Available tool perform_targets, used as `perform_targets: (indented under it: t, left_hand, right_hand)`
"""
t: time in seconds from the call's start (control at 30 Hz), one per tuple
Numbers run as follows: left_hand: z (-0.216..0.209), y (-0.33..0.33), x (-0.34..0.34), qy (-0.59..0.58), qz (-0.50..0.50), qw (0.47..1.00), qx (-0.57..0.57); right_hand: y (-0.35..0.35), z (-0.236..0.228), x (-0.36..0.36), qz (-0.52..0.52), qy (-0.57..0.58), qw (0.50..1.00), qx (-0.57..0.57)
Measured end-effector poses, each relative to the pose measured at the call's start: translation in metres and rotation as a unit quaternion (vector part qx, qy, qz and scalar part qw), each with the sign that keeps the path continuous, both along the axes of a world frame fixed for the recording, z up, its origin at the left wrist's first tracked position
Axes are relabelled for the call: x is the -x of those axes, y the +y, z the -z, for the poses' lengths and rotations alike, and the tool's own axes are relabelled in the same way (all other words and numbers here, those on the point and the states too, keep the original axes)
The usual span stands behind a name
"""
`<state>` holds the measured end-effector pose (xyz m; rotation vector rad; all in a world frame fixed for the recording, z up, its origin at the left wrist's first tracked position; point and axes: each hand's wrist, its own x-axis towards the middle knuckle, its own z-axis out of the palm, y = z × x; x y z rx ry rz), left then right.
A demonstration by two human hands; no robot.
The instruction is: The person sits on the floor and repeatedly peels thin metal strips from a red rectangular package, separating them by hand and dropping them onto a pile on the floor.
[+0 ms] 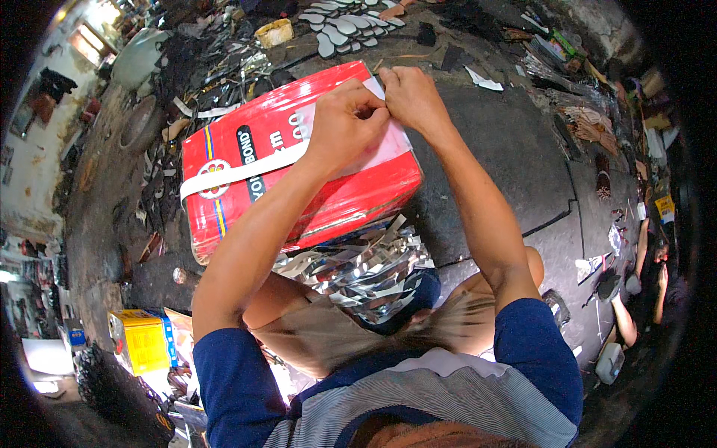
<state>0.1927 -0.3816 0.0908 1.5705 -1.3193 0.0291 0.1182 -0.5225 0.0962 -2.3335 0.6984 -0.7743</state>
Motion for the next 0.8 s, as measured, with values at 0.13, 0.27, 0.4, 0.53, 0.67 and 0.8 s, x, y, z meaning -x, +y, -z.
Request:
perform_targets:
  t: [0.13, 0.27, 0.4, 0.53, 0.67, 0.8]
  left_hand:
    - [-0.002, 0.003, 0.001, 0.009, 0.009, 1.0, -0.009]
    - [0.001, 0.003, 0.001, 0.032, 0.011, 0.999, -0.014]
    - [0.003, 0.002, -0.001, 0.047, 0.013, 0.999, -0.018]
    - [0.006, 0.001, -0.006, 0.024, 0.015, 1.0, -0.013]
    - [0.005, -0.003, -0.006, 0.025, 0.019, 0.999, -0.024]
    - [0.005, -0.004, -0.007, 0.031, 0.022, 0.999, -0.019]
  right_hand:
    - [-0.009, 0.024, -0.002, -0.015, -0.046, 0.993, -0.105]
    - [-0.02, 0.054, -0.01, -0.013, -0.087, 0.974, -0.207]
    - [-0.022, 0.069, -0.012, -0.01, -0.116, 0.967, -0.228]
    - [-0.012, 0.07, -0.005, 0.003, -0.11, 0.963, -0.246]
    - [-0.024, 0.1, -0.002, 0.008, -0.086, 0.974, -0.208]
    - [-0.022, 0.133, 0.003, 0.043, -0.068, 0.963, -0.258]
